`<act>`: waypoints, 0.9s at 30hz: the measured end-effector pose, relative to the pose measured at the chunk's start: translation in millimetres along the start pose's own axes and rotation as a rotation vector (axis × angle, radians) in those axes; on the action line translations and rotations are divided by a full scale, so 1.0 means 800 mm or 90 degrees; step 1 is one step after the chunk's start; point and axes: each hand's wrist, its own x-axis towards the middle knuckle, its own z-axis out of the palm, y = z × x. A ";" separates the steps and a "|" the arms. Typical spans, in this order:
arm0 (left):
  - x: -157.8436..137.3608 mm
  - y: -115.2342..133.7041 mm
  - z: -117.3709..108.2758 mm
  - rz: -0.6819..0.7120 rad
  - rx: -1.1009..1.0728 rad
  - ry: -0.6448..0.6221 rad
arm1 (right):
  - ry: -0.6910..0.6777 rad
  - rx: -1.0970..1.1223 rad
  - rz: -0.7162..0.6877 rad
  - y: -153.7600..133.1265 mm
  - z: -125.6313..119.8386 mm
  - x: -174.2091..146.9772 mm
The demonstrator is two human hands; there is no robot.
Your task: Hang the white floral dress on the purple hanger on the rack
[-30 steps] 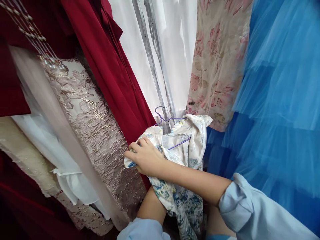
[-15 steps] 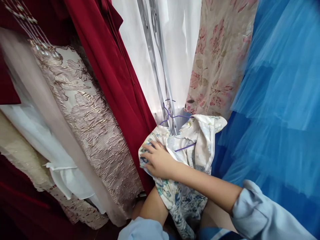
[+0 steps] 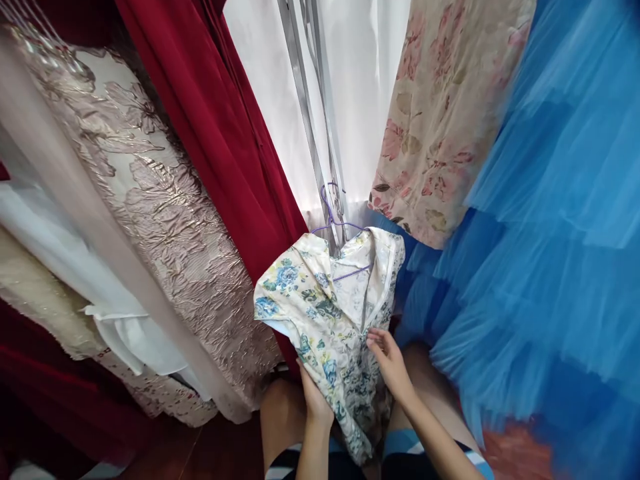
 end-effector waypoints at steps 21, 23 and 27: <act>0.012 0.012 -0.051 0.383 0.391 0.200 | -0.167 -0.071 0.008 -0.024 0.010 -0.029; 0.005 0.004 -0.044 0.393 0.485 0.070 | -0.182 -0.071 0.023 -0.028 0.009 -0.032; -0.018 -0.013 -0.014 0.400 0.535 -0.140 | -0.211 -0.040 0.043 -0.042 0.010 -0.037</act>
